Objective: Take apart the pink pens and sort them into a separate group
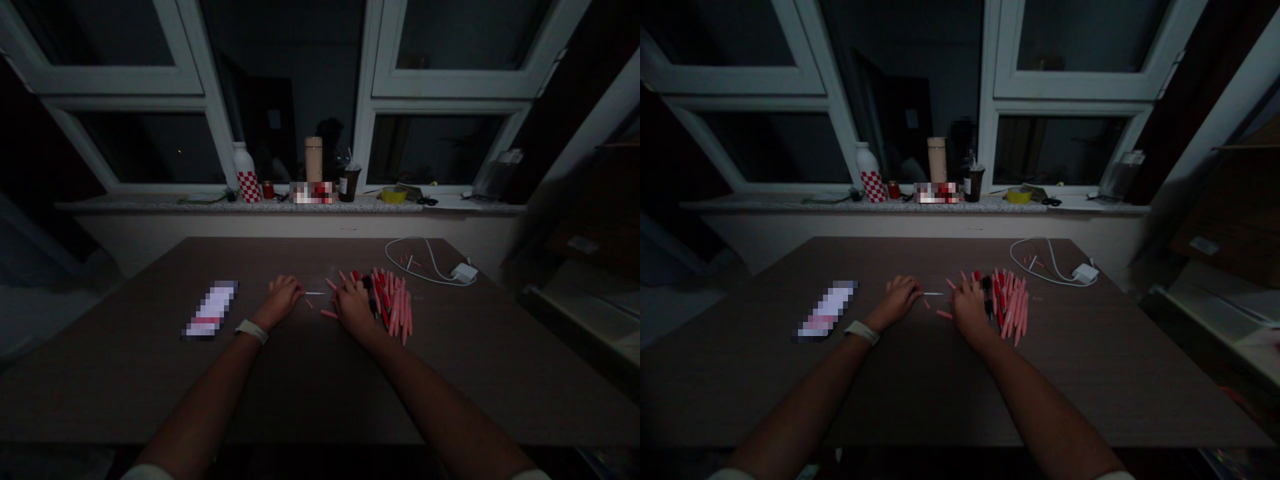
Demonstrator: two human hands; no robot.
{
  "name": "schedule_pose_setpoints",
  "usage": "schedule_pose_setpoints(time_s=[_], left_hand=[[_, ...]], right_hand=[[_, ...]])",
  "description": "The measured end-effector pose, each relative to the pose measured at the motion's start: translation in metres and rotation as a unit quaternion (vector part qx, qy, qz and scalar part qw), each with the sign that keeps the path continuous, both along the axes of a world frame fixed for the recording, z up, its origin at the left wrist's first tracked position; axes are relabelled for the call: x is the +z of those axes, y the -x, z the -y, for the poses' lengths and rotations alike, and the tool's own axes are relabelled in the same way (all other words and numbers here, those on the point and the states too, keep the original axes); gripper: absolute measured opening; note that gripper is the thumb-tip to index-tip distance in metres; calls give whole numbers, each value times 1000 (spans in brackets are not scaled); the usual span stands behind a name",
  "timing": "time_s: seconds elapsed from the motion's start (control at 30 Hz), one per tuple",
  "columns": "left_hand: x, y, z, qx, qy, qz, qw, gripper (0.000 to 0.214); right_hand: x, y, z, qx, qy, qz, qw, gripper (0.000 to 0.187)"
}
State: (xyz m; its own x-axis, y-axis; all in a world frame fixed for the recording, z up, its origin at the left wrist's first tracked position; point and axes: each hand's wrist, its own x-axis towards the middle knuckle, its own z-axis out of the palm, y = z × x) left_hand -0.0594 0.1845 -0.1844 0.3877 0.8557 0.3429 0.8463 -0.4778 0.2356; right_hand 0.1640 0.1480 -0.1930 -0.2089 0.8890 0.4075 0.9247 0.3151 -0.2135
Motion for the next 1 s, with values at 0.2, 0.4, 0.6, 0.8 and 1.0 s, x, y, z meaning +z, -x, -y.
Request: schedule_pose_setpoints(time_s=[0.2,0.4,0.6,0.8,1.0], left_hand=[[3,4,1,1,-19,49,999,18],[9,-1,10,2,-32,104,994,19],[11,-12,19,-20,-31,122,992,19],[11,-14,20,-25,-19,113,993,18],[13,-15,21,-31,-12,110,993,18]], right_hand=[[11,-5,6,31,-28,-80,996,15],[6,-13,10,66,-18,-239,969,11],[-1,-17,10,79,-17,-307,948,16],[2,-14,14,69,-33,-285,955,17],[2,-15,15,64,-37,-281,957,22]])
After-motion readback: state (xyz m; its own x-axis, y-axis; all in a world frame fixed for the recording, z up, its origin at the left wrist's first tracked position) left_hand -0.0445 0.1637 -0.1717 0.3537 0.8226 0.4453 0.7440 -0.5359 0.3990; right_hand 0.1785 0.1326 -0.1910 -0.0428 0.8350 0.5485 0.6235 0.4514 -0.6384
